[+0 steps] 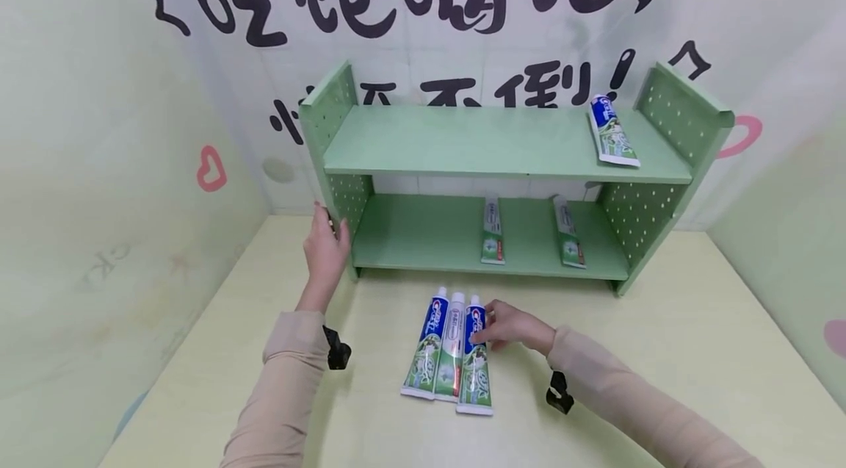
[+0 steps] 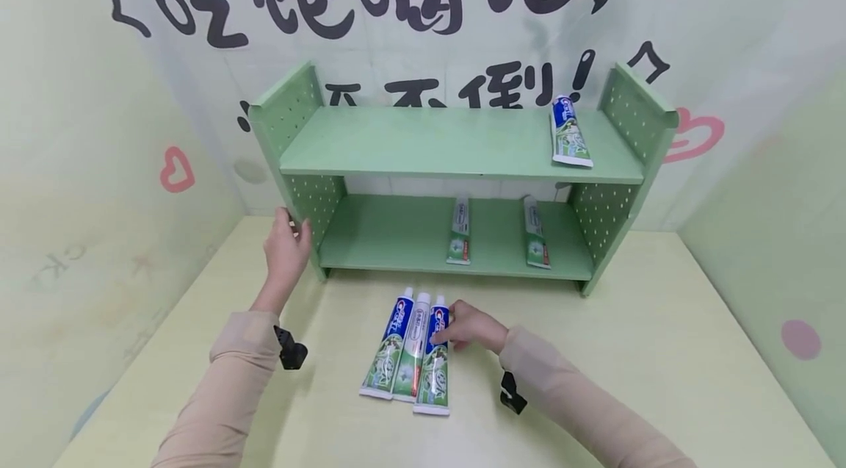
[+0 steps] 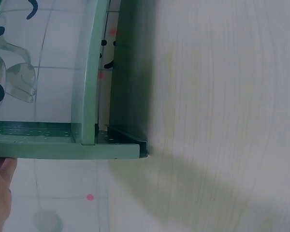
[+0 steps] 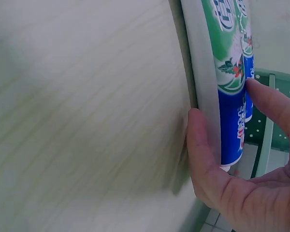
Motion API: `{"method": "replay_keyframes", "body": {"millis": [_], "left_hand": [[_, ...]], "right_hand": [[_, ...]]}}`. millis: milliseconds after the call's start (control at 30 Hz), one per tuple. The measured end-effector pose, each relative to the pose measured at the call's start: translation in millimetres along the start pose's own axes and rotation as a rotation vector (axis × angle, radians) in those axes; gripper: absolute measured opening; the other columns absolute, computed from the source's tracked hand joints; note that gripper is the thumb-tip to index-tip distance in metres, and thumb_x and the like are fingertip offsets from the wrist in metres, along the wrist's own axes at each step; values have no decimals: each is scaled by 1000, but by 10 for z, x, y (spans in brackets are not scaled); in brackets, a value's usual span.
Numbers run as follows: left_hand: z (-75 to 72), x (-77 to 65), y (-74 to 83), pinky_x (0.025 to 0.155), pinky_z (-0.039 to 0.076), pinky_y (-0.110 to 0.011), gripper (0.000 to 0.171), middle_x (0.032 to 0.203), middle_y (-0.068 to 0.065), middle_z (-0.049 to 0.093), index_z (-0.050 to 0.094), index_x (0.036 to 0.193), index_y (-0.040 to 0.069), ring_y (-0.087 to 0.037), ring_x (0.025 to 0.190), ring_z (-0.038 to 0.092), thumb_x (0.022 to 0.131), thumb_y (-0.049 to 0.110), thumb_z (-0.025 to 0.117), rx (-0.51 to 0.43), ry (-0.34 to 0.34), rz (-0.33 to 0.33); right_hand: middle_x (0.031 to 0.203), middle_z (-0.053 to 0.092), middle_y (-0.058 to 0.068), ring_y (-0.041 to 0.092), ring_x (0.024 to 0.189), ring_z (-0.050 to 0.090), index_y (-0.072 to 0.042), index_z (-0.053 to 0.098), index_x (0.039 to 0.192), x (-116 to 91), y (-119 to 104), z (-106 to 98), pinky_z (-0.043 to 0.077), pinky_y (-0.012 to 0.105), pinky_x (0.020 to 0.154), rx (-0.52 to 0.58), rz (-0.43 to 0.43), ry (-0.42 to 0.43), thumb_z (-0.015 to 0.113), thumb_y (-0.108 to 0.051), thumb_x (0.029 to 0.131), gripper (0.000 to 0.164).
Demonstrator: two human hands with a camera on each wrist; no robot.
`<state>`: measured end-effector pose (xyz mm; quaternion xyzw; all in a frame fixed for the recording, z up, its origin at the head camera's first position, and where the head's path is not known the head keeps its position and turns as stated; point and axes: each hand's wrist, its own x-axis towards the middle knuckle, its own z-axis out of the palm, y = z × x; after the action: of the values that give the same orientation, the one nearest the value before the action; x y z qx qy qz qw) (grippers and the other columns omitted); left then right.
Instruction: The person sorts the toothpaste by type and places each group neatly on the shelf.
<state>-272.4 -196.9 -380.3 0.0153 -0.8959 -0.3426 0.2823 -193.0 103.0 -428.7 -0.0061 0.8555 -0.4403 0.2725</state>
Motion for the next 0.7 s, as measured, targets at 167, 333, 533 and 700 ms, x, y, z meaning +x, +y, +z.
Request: {"method": "replay_keyframes", "body": {"millis": [167, 333, 533, 700], "left_hand": [[11, 7, -6, 74, 54, -50, 41, 117, -26, 54, 36, 127, -7, -40, 96, 61, 94, 16, 47, 12, -13, 4], [13, 0, -10, 68, 54, -49, 31, 111, -24, 57, 42, 116, -4, -39, 91, 62, 94, 17, 47, 2, -8, 2], [-14, -10, -31, 67, 54, -50, 29, 110, -24, 57, 43, 113, -4, -39, 90, 62, 93, 16, 48, -5, 16, 0], [-11, -11, -4, 66, 54, -50, 29, 109, -25, 57, 42, 113, -5, -39, 89, 62, 93, 16, 48, 4, 10, 16]], "right_hand": [[96, 61, 14, 17, 71, 64, 5, 44, 111, -13, 23, 100, 57, 31, 64, 48, 1, 0, 71, -14, 78, 47], [88, 62, 14, 17, 63, 64, 4, 43, 105, -46, 0, 180, 56, 32, 58, 71, -8, 28, 69, -15, 79, 41], [81, 60, 15, 18, 56, 60, 18, 29, 124, -59, -61, 247, 55, 31, 50, 19, 1, 68, 67, -18, 81, 68], [87, 56, 18, 18, 55, 58, 21, 10, 134, -42, -64, 289, 53, 30, 46, -33, 25, 99, 65, -18, 82, 86]]}}
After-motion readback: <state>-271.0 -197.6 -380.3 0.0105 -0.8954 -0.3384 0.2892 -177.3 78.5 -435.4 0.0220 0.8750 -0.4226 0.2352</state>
